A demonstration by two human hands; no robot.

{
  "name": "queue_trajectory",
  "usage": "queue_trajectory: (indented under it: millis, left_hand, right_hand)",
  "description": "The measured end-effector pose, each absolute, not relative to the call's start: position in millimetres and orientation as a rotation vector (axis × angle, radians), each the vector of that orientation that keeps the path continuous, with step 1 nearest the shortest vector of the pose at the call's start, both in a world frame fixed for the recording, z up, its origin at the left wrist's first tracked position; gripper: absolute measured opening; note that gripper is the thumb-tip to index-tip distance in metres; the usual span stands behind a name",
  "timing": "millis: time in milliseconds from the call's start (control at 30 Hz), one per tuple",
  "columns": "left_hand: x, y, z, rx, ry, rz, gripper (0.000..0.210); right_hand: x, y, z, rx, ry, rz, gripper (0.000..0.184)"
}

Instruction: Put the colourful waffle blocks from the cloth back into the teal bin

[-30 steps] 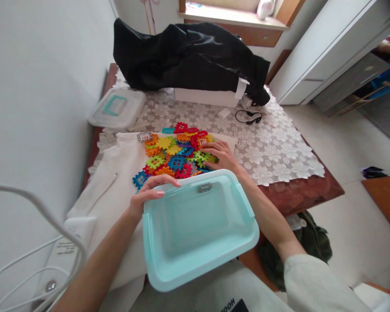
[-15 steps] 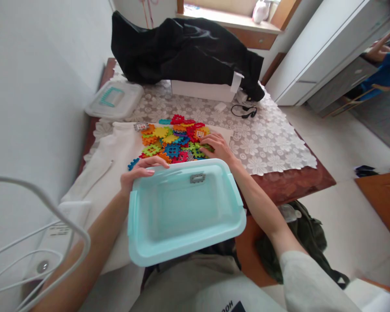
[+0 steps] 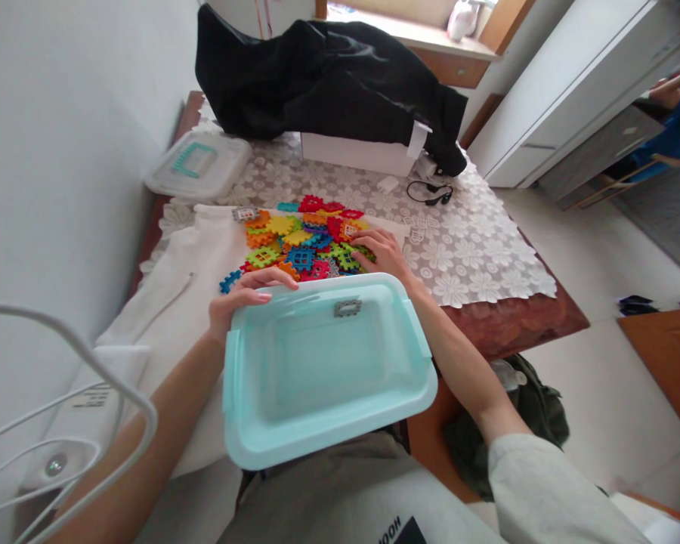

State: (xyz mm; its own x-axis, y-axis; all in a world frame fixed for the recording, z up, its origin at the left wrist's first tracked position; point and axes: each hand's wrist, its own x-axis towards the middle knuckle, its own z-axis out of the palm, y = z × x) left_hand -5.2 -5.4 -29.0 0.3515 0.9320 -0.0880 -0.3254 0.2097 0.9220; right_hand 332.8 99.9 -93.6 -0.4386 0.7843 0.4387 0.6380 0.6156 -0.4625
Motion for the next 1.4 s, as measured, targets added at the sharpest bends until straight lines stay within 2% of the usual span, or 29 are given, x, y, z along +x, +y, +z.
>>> queue_trajectory:
  millis: [267, 600, 800, 967, 1133, 1300, 1400]
  left_hand:
    - [1.4, -6.7, -24.2, 0.914, 0.733, 0.965, 0.028]
    - [-0.8, -9.7, -24.9, 0.889, 0.759, 0.972, 0.029]
    - [1.1, -15.4, -21.0, 0.828, 0.783, 0.951, 0.032]
    - [-4.3, -17.8, -21.9, 0.816, 0.735, 0.902, 0.045]
    - [-6.7, -18.9, -21.6, 0.823, 0.713, 0.87, 0.05]
    - [-4.2, -17.5, -20.8, 0.826, 0.763, 0.916, 0.043]
    - [-3.7, -18.0, -20.1, 0.821, 0.789, 0.924, 0.039]
  right_hand:
    - [331.9, 90.5, -96.8, -1.047, -2.08, 0.165, 0.018]
    - [334.1, 95.4, -98.4, -1.076, -1.874, 0.203, 0.012]
    - [330.3, 101.3, -99.7, -1.122, -1.569, 0.518, 0.026]
    - [327.8, 107.3, -97.0, -1.051, -1.249, 0.8, 0.042]
    - [324.2, 95.3, -67.0, -0.813, -1.055, 0.98, 0.041]
    - [331.1, 65.9, -25.7, -0.564, -1.367, 1.273, 0.031]
    - [331.8, 60.9, -23.7, -0.466, -1.615, 1.338, 0.037]
